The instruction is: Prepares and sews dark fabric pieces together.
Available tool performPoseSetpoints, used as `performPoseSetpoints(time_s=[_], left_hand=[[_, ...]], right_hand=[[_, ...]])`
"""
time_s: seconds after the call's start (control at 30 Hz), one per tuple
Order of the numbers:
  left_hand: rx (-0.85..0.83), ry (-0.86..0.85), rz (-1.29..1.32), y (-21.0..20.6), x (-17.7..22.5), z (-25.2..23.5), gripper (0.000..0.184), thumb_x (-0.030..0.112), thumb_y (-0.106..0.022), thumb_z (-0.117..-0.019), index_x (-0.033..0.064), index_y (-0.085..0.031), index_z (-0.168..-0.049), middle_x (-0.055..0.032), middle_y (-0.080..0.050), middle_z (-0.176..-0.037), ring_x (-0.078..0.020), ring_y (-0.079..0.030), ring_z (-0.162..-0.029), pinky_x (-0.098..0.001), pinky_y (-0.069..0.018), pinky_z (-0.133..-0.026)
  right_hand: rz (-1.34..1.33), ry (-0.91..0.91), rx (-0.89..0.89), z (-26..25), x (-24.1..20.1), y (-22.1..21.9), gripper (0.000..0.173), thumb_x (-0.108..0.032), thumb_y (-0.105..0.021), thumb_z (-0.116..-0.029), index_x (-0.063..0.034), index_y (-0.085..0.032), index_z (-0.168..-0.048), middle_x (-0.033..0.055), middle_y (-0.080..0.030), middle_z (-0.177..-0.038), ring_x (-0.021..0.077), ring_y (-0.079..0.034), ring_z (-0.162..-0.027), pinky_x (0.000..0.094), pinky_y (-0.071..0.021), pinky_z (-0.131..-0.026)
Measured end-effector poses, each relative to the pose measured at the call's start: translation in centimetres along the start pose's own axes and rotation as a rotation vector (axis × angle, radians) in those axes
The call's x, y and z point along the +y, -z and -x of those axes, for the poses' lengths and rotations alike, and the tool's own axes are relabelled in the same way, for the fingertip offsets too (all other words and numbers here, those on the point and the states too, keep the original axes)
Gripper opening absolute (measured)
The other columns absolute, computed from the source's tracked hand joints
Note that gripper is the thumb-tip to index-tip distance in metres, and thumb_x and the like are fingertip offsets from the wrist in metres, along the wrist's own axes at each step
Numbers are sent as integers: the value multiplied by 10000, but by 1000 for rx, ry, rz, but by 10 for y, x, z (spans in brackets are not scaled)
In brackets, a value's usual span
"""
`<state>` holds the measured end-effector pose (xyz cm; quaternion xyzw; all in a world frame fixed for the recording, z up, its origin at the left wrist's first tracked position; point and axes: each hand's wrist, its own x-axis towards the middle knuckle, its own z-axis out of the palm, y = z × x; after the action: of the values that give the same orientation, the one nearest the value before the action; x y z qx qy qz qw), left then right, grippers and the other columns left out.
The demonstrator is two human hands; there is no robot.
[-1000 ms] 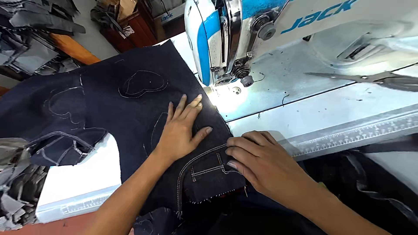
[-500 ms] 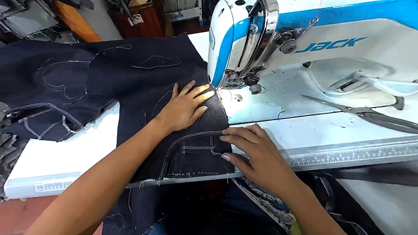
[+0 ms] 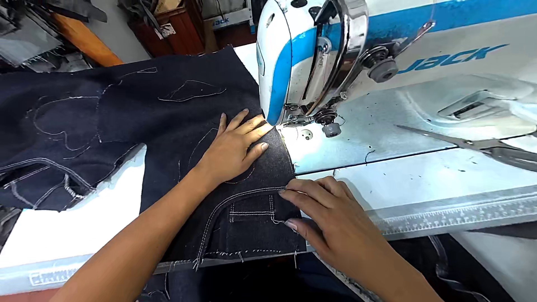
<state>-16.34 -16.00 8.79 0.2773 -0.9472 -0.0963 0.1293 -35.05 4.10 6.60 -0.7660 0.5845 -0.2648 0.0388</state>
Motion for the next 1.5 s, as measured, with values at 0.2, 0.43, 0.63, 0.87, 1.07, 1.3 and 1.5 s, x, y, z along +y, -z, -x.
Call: performPoseSetpoints(time_s=[0.2,0.43,0.63,0.87,1.07,1.3,1.5], left_hand=[[10,6,-47,-1,13,15,493,464,-365,-1070,295,-560,-1490,60,-495,-1570,-291,-339,-1527,-751,-206,-1164],[-10,1,-7,-2,4,-13,478,394,-361,-1082,172,-654,-1387,-5,-587,-1489,-320,-367,-1510,-734,-158,-1187],[197,-164,-302,7,10,-2,380,305,-466,-1045,66,-708,-1216,-130,-687,-1311,-364,-613,-1280,-623,-466,-1047],[24,-518,335,5,22,94,372,96,-436,-1013,167,-796,-1079,33,-743,-1224,-211,-568,-1351,-580,-267,-1250],[-34,-536,131,7,13,60,437,23,-465,-987,225,-767,-1230,59,-695,-1341,-238,-503,-1423,-656,-208,-1238],[-15,-516,38,8,-10,28,503,13,-415,-991,252,-723,-1308,73,-662,-1395,-246,-488,-1436,-672,-207,-1218],[-6,-474,-41,10,-31,3,533,17,-407,-976,265,-690,-1355,69,-648,-1413,-251,-484,-1433,-667,-198,-1212]], right_hand=[[57,-44,51,11,-27,0,354,-441,-495,-1025,-216,-719,-1183,-16,-693,-1244,234,-641,-978,393,-499,-739],[52,-76,86,2,-7,-2,397,-488,-473,-1021,-262,-724,-1229,-55,-692,-1270,229,-645,-1010,404,-511,-751],[19,-74,23,2,-3,-1,422,-514,-479,-1018,-291,-703,-1297,-105,-667,-1327,196,-629,-1075,407,-507,-841],[-48,-44,7,-12,8,5,363,-421,-587,-983,-217,-741,-1242,-27,-678,-1297,251,-634,-1078,458,-538,-839],[-74,48,26,-44,39,7,336,-391,-608,-983,-209,-759,-1222,11,-660,-1333,267,-608,-1081,435,-513,-866],[10,23,78,-38,35,3,331,-349,-570,-1012,-192,-746,-1244,-4,-658,-1353,269,-600,-1117,420,-493,-883],[14,3,53,-42,38,4,382,-383,-551,-1012,-197,-712,-1305,-5,-626,-1404,273,-575,-1160,418,-480,-914]])
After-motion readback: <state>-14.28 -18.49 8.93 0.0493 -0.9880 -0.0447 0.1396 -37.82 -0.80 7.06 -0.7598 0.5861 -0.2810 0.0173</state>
